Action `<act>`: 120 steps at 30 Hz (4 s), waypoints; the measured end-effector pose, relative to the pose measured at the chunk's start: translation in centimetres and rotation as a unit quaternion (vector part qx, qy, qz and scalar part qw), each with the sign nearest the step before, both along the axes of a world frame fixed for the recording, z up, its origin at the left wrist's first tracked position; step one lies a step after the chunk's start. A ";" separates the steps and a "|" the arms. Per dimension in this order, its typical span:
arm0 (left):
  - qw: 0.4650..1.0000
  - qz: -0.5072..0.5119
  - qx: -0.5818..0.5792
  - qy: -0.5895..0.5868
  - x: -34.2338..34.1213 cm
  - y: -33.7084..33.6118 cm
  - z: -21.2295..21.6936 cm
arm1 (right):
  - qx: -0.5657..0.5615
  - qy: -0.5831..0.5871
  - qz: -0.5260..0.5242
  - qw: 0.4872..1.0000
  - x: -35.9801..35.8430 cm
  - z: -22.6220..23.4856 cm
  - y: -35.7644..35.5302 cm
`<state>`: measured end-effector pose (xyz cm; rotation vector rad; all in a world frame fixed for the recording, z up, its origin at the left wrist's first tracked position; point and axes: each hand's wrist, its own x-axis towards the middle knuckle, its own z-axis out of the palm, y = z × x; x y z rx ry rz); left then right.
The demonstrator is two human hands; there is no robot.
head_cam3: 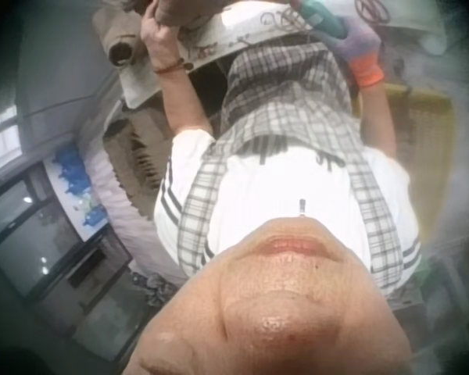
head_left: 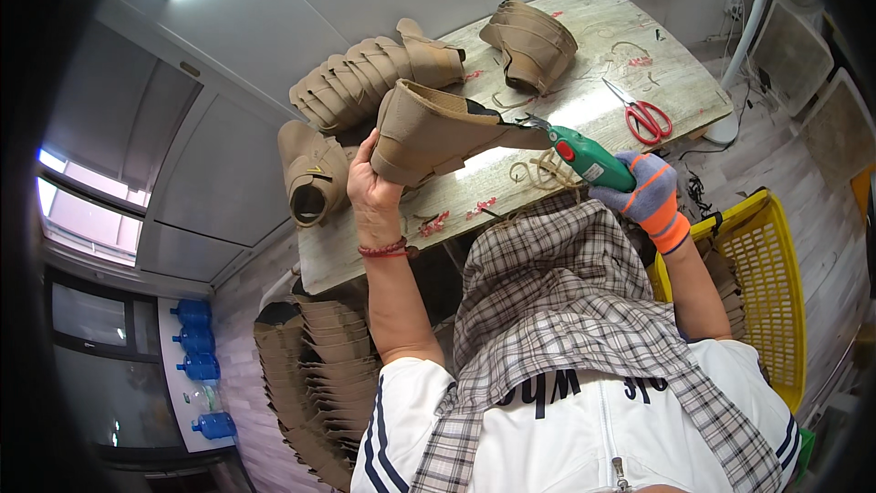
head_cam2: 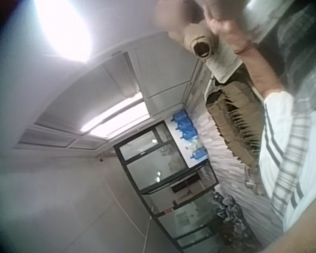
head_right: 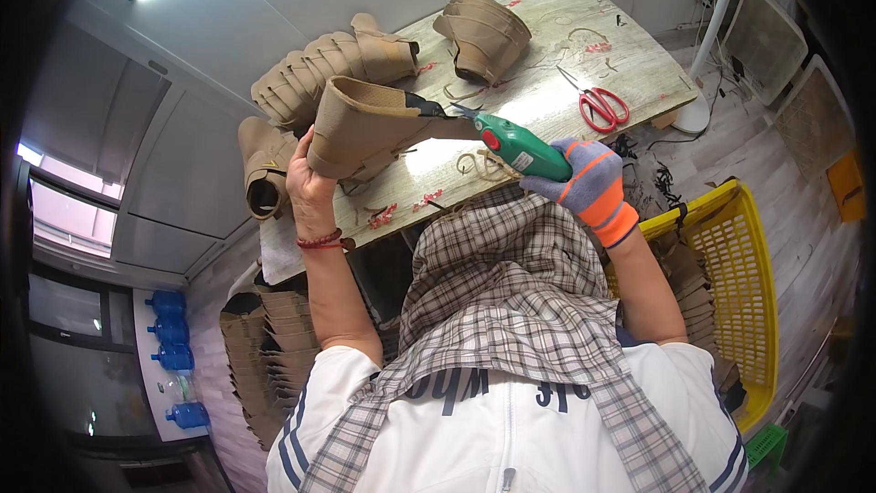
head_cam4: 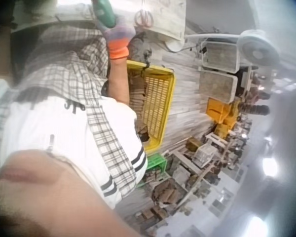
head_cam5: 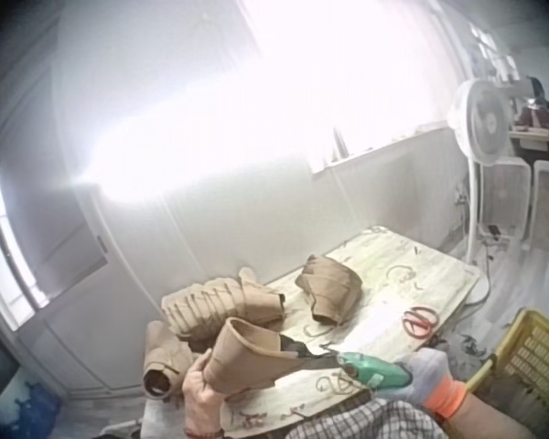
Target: The person uses a green electric cutter to trim the edges of a beige shoe upper, then switches to red-handled scissors to trim the interior lining. The person repeatedly picks up and sets down shoe uppers on a work table while performing the trimming.
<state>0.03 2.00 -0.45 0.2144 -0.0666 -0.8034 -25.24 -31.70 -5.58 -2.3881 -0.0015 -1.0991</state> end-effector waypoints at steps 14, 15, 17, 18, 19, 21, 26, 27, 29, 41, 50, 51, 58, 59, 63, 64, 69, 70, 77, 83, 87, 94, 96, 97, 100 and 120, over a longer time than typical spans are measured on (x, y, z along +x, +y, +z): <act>0.999 -0.046 -0.004 0.014 -0.3 -3.5 -0.4 | -0.006 -0.024 0.015 1.000 0.1 0.4 0.5; 0.999 -0.051 -0.002 0.006 -0.8 -4.0 -0.1 | -0.003 -0.025 0.017 1.000 0.2 0.5 0.6; 0.998 -0.064 -0.018 -0.011 -1.3 -4.8 0.2 | 0.005 -0.032 0.023 0.999 0.3 0.4 0.8; 0.997 -0.070 -0.025 -0.019 -1.6 -5.1 0.4 | 0.009 -0.036 0.026 0.999 0.4 0.5 1.0; 0.998 -0.052 -0.019 -0.034 -1.9 -5.4 0.6 | 0.026 -0.032 0.028 0.999 0.5 0.6 1.2; 0.998 -0.015 -0.008 -0.063 -2.8 -5.9 0.9 | 0.060 -0.024 0.032 0.997 0.4 0.8 1.6; 0.978 0.105 0.055 -0.170 -5.5 -7.3 2.1 | 0.167 0.027 0.073 0.983 0.2 0.7 2.2; 0.973 0.114 0.051 -0.193 -6.0 -7.4 2.3 | 0.201 0.042 0.078 0.976 0.3 0.7 2.4; 0.953 0.139 0.089 -0.253 -6.5 -7.8 2.7 | 0.261 0.047 0.096 0.959 0.4 0.6 2.8; 0.502 0.254 0.581 -0.589 -11.1 -4.8 6.3 | 0.438 0.077 0.146 0.884 0.2 0.4 2.3; 0.099 0.156 0.761 -0.621 -6.2 0.2 6.1 | 0.460 0.046 0.130 0.877 0.5 -0.9 1.0; 0.060 0.167 0.772 -0.610 -4.0 1.4 3.1 | 0.455 0.045 0.134 0.879 0.7 -1.1 1.1; 0.050 0.338 0.797 -0.497 -3.9 -2.2 -3.7 | 0.464 0.045 0.077 0.881 0.6 -2.3 -1.2; 0.065 0.421 0.744 -0.514 -4.9 -4.3 -3.3 | 0.474 0.045 0.062 0.877 0.6 -2.5 -2.0; 0.342 0.431 0.537 -0.639 -5.2 -11.9 -8.7 | 0.476 0.045 0.042 0.877 1.0 -2.6 -3.1; 0.515 0.367 0.537 -0.558 -4.6 -14.7 -10.7 | 0.481 0.047 0.037 0.875 1.2 -2.9 -3.3; 0.884 0.216 0.382 -0.162 1.2 -27.1 -15.3 | 0.483 0.058 0.030 0.873 1.2 -3.1 -3.6; 0.890 0.194 0.391 -0.135 2.4 -28.3 -14.9 | 0.488 0.053 0.021 0.871 1.1 -2.9 -3.4; 0.892 0.261 0.344 -0.134 4.8 -31.1 -13.2 | 0.505 0.063 -0.002 0.861 0.8 -3.7 -3.7; 0.885 0.255 0.239 -0.307 3.9 -24.1 -13.5 | 0.495 0.071 -0.001 0.866 1.2 -3.8 -2.8; 0.910 0.216 0.213 -0.282 0.1 -17.6 -11.1 | 0.436 0.102 -0.036 0.893 1.0 -3.6 -2.0; 0.907 0.249 0.170 -0.293 -6.0 -10.7 -7.0 | 0.330 0.183 -0.027 0.926 1.3 -2.0 1.7; 0.909 0.255 0.153 -0.291 -6.9 -10.5 -6.5 | 0.320 0.185 -0.008 0.929 1.1 -1.0 2.9; 0.910 0.257 0.143 -0.292 -7.2 -10.4 -6.3 | 0.315 0.184 0.000 0.931 1.1 -0.7 3.3; 0.888 0.284 0.162 -0.324 -7.9 -10.7 -5.9 | 0.311 0.146 0.031 0.939 0.9 -1.1 4.2; 0.352 0.369 0.414 -0.754 -10.9 -11.0 -6.6 | 0.517 0.124 0.104 0.841 -0.4 2.9 1.6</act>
